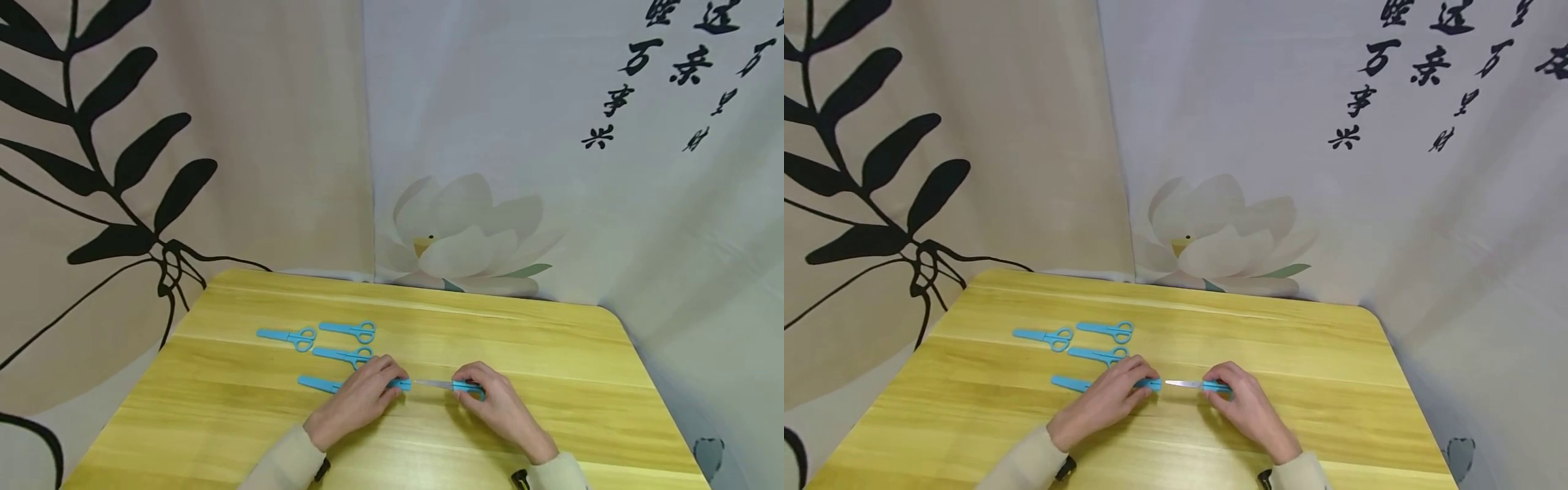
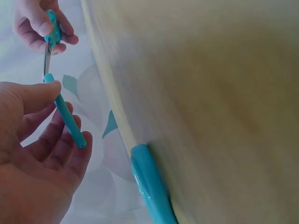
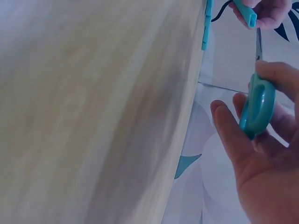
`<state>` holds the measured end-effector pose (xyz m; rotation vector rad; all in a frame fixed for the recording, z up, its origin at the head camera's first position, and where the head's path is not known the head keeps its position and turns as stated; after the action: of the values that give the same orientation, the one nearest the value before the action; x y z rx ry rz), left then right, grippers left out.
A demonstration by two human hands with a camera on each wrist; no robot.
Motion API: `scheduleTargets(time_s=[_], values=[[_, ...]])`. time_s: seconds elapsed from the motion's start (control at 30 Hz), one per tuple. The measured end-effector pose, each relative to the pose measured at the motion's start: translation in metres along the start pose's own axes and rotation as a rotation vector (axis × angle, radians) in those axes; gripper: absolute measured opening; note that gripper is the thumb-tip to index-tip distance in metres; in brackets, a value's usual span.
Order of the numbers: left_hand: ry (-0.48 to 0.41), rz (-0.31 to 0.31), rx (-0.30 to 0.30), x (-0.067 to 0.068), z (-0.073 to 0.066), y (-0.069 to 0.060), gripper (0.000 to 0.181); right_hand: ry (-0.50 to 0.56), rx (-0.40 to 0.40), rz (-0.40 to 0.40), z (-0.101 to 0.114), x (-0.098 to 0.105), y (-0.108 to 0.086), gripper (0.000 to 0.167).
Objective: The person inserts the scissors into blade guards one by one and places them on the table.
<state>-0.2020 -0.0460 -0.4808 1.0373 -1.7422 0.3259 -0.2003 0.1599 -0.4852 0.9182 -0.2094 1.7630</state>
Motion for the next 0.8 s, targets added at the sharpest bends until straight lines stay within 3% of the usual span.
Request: scheduleTargets(time_s=[0.43,0.8], values=[[-0.008,-0.096,0.002,0.008,-0.001,-0.005,0.018,-0.03,0.032,-0.003,0.01,-0.005,0.005,0.02],[0.008,-0.098,0.008,0.013,-0.004,-0.004,0.017,-0.053,0.059,-0.001,0.02,-0.006,0.008,0.021]])
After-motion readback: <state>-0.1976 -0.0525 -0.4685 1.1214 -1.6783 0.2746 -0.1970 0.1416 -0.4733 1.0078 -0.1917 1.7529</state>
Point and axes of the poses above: each hand's wrist, its own y-axis towards the middle knuckle, its own x-axis out of the back of the hand, z = x × y, the point moved 9 cm from there along y, towards the middle knuckle, and after that the axes turned 1 degree about y, right-handed, at the moved point
